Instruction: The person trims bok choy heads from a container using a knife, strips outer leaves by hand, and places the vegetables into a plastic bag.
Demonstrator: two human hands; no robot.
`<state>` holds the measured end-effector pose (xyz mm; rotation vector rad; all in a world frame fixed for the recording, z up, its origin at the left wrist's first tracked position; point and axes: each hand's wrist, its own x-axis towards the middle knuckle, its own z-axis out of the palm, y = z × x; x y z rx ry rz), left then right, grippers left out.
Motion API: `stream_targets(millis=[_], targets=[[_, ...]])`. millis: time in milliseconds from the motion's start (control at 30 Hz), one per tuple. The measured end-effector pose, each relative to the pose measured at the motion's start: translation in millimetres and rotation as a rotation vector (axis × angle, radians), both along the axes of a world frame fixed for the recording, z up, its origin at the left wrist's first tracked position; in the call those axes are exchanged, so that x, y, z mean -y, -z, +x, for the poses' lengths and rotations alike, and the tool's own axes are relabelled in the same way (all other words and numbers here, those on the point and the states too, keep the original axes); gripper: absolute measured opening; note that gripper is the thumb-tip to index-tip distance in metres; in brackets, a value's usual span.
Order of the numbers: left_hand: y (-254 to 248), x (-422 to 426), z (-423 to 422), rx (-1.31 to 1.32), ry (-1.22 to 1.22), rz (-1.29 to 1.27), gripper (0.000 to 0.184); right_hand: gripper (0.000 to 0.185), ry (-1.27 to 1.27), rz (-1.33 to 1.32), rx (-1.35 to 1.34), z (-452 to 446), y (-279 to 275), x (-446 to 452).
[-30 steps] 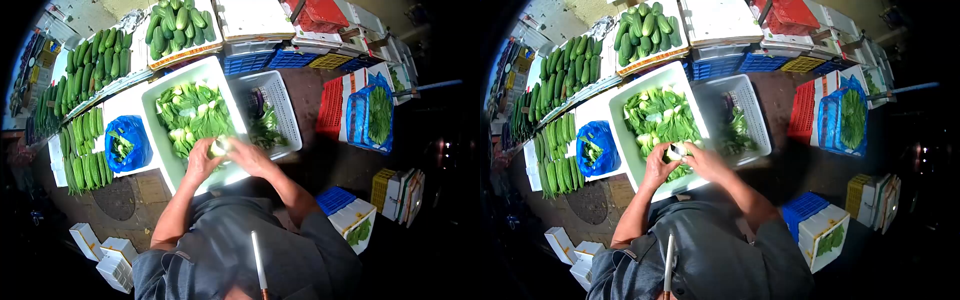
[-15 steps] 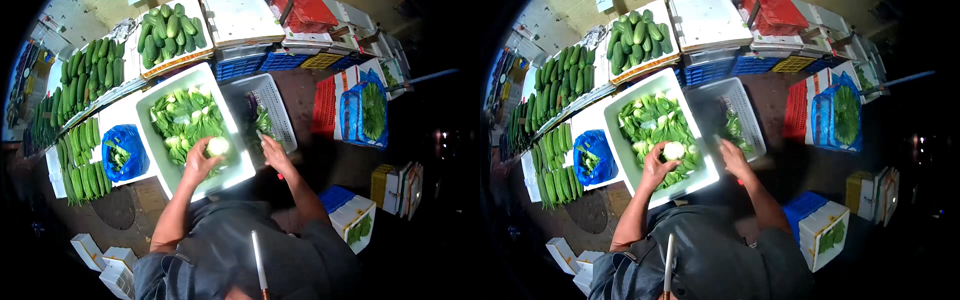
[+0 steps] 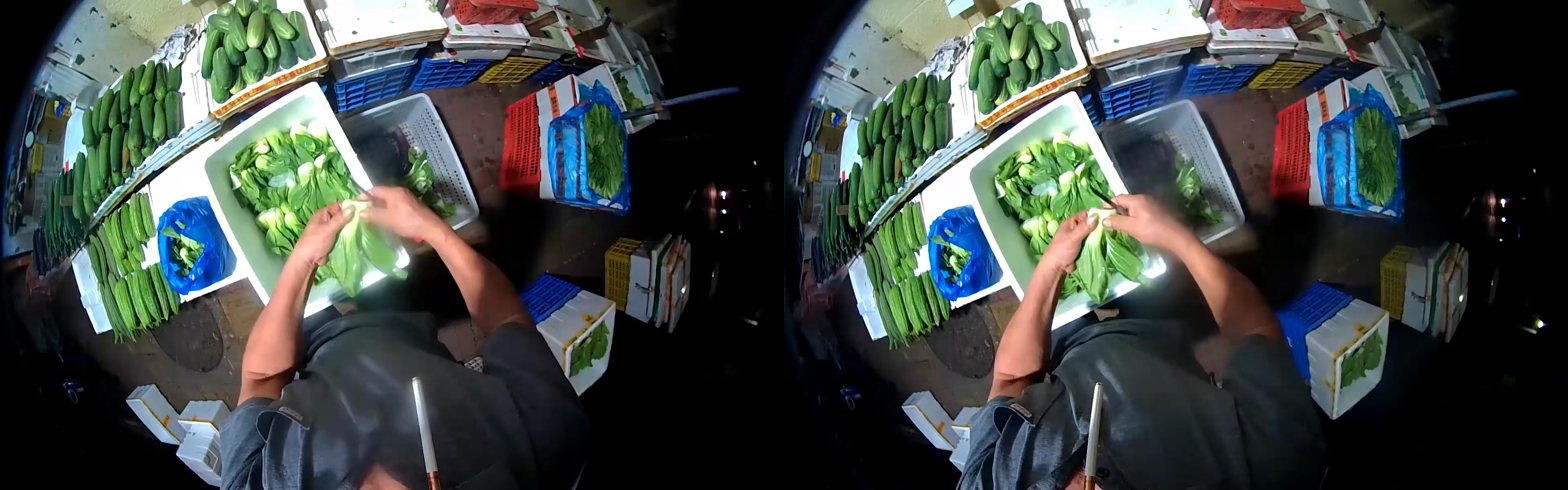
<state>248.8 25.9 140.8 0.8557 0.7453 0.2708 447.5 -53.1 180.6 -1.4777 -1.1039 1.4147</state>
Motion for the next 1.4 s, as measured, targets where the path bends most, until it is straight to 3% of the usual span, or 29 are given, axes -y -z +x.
stream_targets(millis=[33,167,300,333,433,533,633,700,800,833,900,1033,1167,1300,1333,1400], targets=[[-11,-3,-3,-0.004,0.013,-0.107,0.036,0.027,0.003,-0.106,-0.05,0,-2,0],[7,-4,-9,0.005,0.007,-0.195,0.038,0.021,0.012,-0.09,-0.101,-3,22,0],[5,-6,-13,-0.081,0.051,-0.079,0.04,0.022,0.018,-0.193,-0.026,1,11,1],[10,-14,-22,-0.03,0.178,-0.137,0.041,0.022,0.023,-0.19,0.016,8,14,3],[16,-19,-36,-0.003,0.103,-0.301,0.042,0.032,-0.073,-0.144,0.339,35,34,8],[18,-20,-50,0.16,0.02,-0.368,0.044,0.043,-0.007,-0.115,0.77,62,37,19],[9,-8,-42,0.295,-0.1,-0.527,0.049,0.051,0.152,-0.124,0.865,70,48,34],[-3,4,-40,0.259,-0.191,-0.457,0.052,0.051,0.171,-0.188,0.717,62,51,37],[25,1,-51,0.244,-0.034,-0.297,0.055,0.056,0.15,-0.3,0.324,22,25,32],[23,-1,-46,0.234,0.001,-0.251,0.055,0.059,0.052,-0.25,0.374,13,30,30],[15,2,-39,0.281,-0.033,-0.263,0.053,0.06,-0.003,-0.16,0.19,-9,10,28],[8,4,-40,0.177,-0.057,-0.004,0.048,0.046,-0.076,0.33,0.301,-37,-22,17],[9,6,-44,0.14,-0.013,0.028,0.042,0.021,0.065,0.278,0.269,-43,4,8],[-5,3,-49,0.123,0.06,0.008,0.038,0.022,0.087,0.285,0.164,-51,-12,1],[-6,3,-50,0.094,0.069,0.004,0.04,0.022,0.01,0.264,0.354,-45,-2,1],[-6,2,-54,0.192,0.038,-0.143,0.04,0.022,0.133,0.19,0.24,-48,1,1]])
